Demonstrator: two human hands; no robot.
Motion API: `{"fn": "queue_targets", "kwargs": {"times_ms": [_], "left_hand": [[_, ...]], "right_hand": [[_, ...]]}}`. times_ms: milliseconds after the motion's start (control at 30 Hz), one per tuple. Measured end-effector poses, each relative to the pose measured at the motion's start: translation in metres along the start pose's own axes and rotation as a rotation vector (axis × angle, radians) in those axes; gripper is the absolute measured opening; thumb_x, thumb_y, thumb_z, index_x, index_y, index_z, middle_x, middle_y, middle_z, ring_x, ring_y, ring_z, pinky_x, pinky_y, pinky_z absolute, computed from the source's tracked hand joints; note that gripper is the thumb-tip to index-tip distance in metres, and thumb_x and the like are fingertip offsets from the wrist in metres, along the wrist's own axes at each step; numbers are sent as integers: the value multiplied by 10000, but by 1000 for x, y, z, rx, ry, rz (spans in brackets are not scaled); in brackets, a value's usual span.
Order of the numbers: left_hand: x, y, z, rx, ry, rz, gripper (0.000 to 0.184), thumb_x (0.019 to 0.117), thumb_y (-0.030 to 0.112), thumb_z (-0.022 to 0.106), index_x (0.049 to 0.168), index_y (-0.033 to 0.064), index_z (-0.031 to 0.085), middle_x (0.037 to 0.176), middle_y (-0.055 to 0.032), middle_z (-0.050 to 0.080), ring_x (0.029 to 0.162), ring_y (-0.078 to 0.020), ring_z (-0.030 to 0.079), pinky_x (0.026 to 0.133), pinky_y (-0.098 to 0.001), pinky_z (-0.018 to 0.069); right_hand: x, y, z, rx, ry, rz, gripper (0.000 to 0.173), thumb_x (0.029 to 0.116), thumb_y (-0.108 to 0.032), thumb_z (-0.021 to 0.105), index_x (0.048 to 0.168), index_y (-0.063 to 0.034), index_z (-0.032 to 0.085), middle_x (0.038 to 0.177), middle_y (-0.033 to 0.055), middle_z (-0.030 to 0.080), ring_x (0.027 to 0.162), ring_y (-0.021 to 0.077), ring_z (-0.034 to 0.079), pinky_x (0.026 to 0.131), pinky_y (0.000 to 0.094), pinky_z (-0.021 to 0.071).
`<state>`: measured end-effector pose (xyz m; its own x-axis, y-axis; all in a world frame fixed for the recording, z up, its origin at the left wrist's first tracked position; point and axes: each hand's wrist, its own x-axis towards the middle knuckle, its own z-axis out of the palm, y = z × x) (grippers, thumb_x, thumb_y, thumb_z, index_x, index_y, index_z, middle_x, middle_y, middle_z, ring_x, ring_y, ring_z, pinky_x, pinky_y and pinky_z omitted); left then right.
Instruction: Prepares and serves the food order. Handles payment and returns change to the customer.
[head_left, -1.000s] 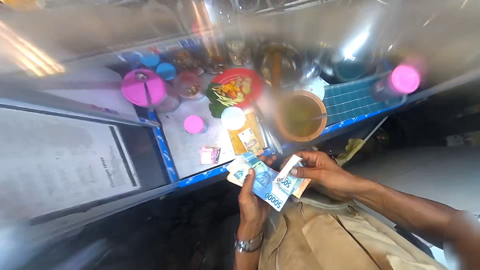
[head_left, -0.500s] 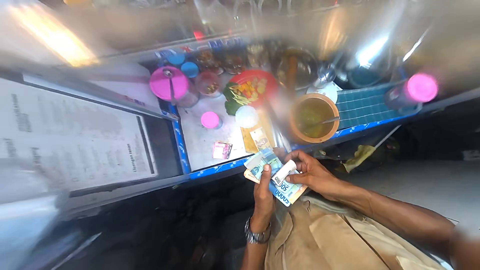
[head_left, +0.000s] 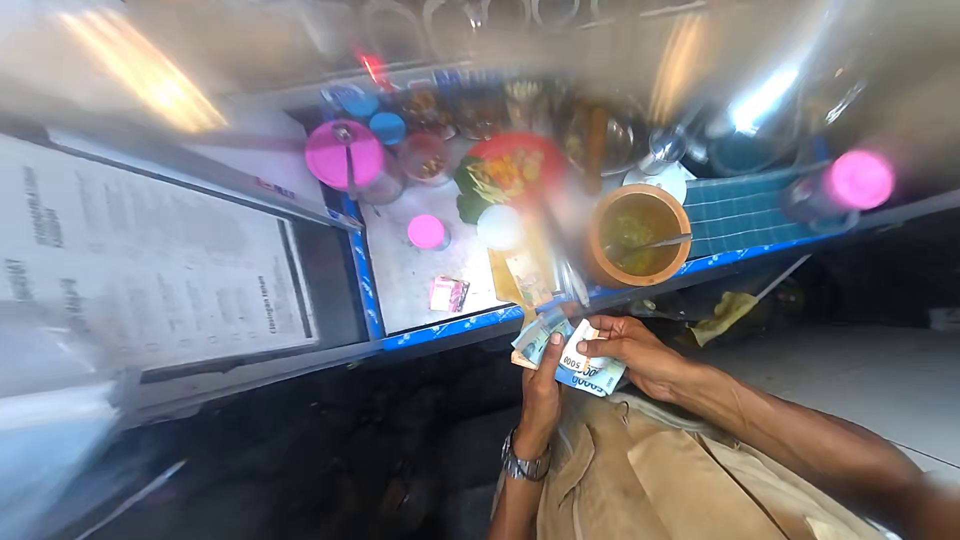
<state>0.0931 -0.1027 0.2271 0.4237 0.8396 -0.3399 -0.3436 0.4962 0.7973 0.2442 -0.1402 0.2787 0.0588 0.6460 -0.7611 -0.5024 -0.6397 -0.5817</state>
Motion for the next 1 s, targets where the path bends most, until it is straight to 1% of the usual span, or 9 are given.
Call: {"fn": "queue_targets", "kwargs": {"times_ms": [100,267,333,400,500,633,767,867,1000], "left_hand": [[2,3,-5,31,-91,62,720,928,599,628,1412,73,535,1426,-69,582,1296,-188,569,1092,-399,487],[-1,12,-10,-74,-193,38,938,865,857,376,1377,110,618,1361,-103,632,1243,-239,604,1030,-445,513],[-1,13,-5,-36,-98,-3,802,956,744,387,1285,72,675,1249,-104,691,1155,-215,659,987,-401,555],[2,12,0,62,3,-38,438,1026,337,533,1298,4,615,1180,-116,688,1064,-203,686,920,-369,591],[6,9,3,189,66,-109,361,964,19,591,1321,-16,548,1145,-143,675,979,-215,706,844,-367,622],[10,4,5,224,119,-92,254,955,-5,638,1204,-20,595,1004,-114,716,871,-175,724,776,-325,628],[17,1,6,284,182,-47,215,940,-24,651,1149,-1,610,937,-82,721,817,-136,717,737,-286,618],[20,3,6,310,60,-35,224,972,86,629,1193,51,610,974,-37,703,856,-123,693,748,-293,603],[27,14,-2,569,-346,-172,521,941,400,657,1312,54,540,1033,-19,659,882,-115,650,751,-306,564]], "right_hand": [[4,4,-1,-24,80,-89,239,934,8,687,1171,14,656,1018,139,722,871,186,721,812,334,618],[14,8,-5,18,151,-210,146,947,76,584,1033,-7,669,1009,126,719,900,182,692,810,336,585],[17,10,-4,20,157,-208,163,965,86,548,1005,-18,667,1021,119,727,927,180,694,826,336,582],[20,12,-3,24,160,-199,184,975,89,526,1009,-24,667,1022,117,726,925,184,694,824,340,582],[24,13,-1,21,180,-192,182,985,82,526,1030,-24,667,995,117,718,884,180,692,807,338,586],[25,12,-3,-20,123,-161,226,1055,-31,456,1150,-39,660,993,120,706,879,179,696,811,353,592],[21,6,-10,17,-63,-123,344,1084,-201,412,1341,-63,595,1162,125,687,1031,189,687,931,370,574],[17,-5,-22,-91,-33,-156,225,988,-41,626,1209,-31,663,1018,97,726,897,158,706,842,342,601],[-16,-49,-66,-599,-94,-208,153,938,-42,648,1068,-64,725,913,35,731,776,94,687,713,292,598]]}}
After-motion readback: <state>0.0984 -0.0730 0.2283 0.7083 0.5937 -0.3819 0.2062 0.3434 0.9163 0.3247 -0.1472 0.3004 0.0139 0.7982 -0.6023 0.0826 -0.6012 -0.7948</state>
